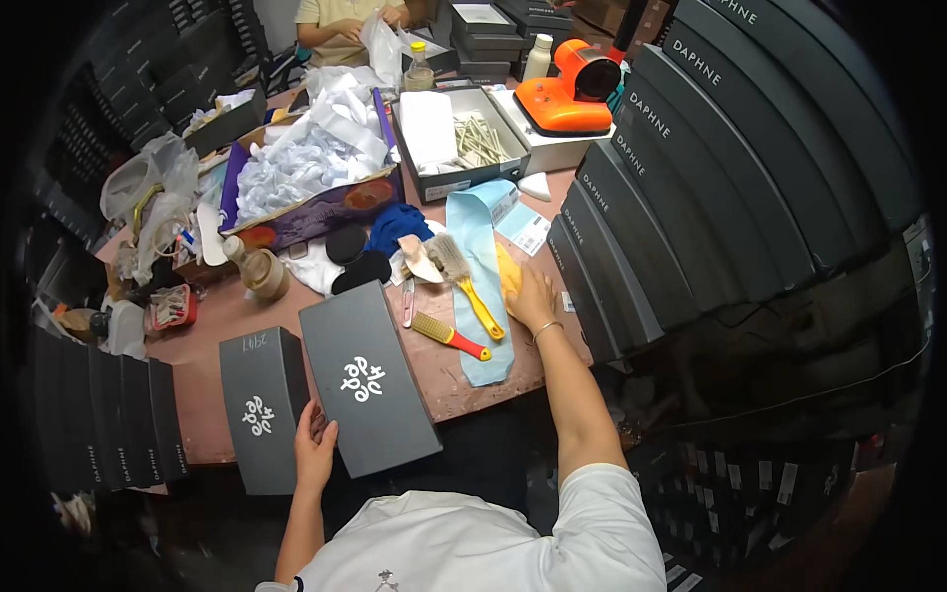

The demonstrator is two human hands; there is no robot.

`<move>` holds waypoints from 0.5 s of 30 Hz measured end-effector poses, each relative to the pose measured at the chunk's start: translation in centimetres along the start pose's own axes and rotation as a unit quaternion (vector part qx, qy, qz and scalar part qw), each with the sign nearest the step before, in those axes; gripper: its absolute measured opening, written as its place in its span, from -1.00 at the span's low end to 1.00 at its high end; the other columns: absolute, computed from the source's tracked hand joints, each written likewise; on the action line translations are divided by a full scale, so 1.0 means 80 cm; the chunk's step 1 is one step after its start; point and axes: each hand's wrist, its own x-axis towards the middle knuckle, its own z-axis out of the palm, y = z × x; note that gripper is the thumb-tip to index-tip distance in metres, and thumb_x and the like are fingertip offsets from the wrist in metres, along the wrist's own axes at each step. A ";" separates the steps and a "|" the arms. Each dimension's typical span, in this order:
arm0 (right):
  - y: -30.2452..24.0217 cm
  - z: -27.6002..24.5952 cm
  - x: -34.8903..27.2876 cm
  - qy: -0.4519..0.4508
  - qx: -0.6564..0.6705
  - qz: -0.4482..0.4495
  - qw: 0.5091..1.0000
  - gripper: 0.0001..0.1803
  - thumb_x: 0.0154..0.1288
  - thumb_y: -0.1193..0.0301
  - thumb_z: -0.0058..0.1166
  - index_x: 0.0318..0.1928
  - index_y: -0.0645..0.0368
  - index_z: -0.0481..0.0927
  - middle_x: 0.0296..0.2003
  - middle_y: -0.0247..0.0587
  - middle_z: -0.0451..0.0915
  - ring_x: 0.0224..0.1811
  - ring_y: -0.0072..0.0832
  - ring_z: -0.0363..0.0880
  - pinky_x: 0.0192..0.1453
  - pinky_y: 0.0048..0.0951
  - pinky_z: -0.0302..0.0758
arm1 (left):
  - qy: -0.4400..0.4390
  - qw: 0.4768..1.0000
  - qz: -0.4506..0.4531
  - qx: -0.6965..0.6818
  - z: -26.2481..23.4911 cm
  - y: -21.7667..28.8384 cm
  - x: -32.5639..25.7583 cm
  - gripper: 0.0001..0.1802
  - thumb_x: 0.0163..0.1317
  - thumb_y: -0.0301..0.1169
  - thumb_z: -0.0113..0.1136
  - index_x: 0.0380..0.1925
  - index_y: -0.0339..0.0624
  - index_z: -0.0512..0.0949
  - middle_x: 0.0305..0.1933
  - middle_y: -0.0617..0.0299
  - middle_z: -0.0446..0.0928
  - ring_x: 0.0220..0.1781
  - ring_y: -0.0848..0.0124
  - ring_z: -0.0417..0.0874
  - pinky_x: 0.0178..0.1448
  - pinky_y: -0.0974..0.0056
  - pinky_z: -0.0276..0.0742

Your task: Clean shoes with a brush, wrap them in tissue paper, and place them into shoe boxes.

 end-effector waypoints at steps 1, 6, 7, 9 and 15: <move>0.008 -0.003 0.008 -0.017 0.050 0.041 0.998 -0.52 0.20 0.32 0.12 0.09 0.31 0.48 -0.07 0.15 0.58 -0.05 0.04 0.56 0.06 -0.16 0.50 | 0.004 0.999 0.039 0.012 0.000 0.018 0.000 -0.42 0.31 -0.51 0.12 0.32 -0.35 0.23 0.28 -0.11 0.34 0.32 0.14 0.39 0.35 0.16 0.34; 0.019 -0.089 -0.015 -0.105 0.737 0.191 0.639 -0.75 0.45 0.41 -0.18 -0.05 0.28 0.51 -0.37 -0.26 0.59 -0.41 -0.47 0.58 -0.36 -0.46 0.52 | -0.107 0.985 0.054 -0.120 0.027 0.084 0.001 -0.51 0.36 -0.44 0.10 0.24 -0.37 0.33 0.19 0.03 0.43 0.27 0.30 0.43 0.32 0.23 0.38; 0.004 -0.111 -0.042 -0.157 0.772 0.158 0.595 -0.78 0.45 0.34 -0.14 -0.16 0.23 0.50 -0.53 -0.39 0.42 -0.57 -0.58 0.37 -0.52 -0.52 0.33 | -0.167 0.972 0.031 -0.165 0.039 0.091 0.004 -0.51 0.37 -0.40 0.09 0.25 -0.37 0.33 0.18 0.04 0.43 0.26 0.31 0.44 0.31 0.24 0.39; -0.080 -0.138 -0.103 -0.230 0.869 0.197 0.391 -0.78 0.45 0.24 -0.09 -0.34 0.05 0.39 -0.64 -0.44 0.15 -0.64 -0.60 0.15 -0.54 -0.49 0.18 | -0.258 0.942 0.000 -0.213 0.097 0.089 0.020 -0.41 0.41 -0.24 0.07 0.31 -0.36 0.25 0.16 0.05 0.45 0.19 0.32 0.50 0.26 0.29 0.44; -0.171 -0.108 -0.221 -0.461 0.785 0.186 0.368 -0.58 0.45 -0.03 -0.17 -0.34 0.04 0.42 -0.63 -0.37 0.32 -0.72 -0.54 0.27 -0.62 -0.52 0.25 | -0.299 0.859 -0.040 -0.414 0.150 0.125 0.010 -0.52 0.37 -0.33 0.13 0.22 -0.31 0.32 -0.03 0.19 0.56 -0.12 0.52 0.59 0.05 0.41 0.53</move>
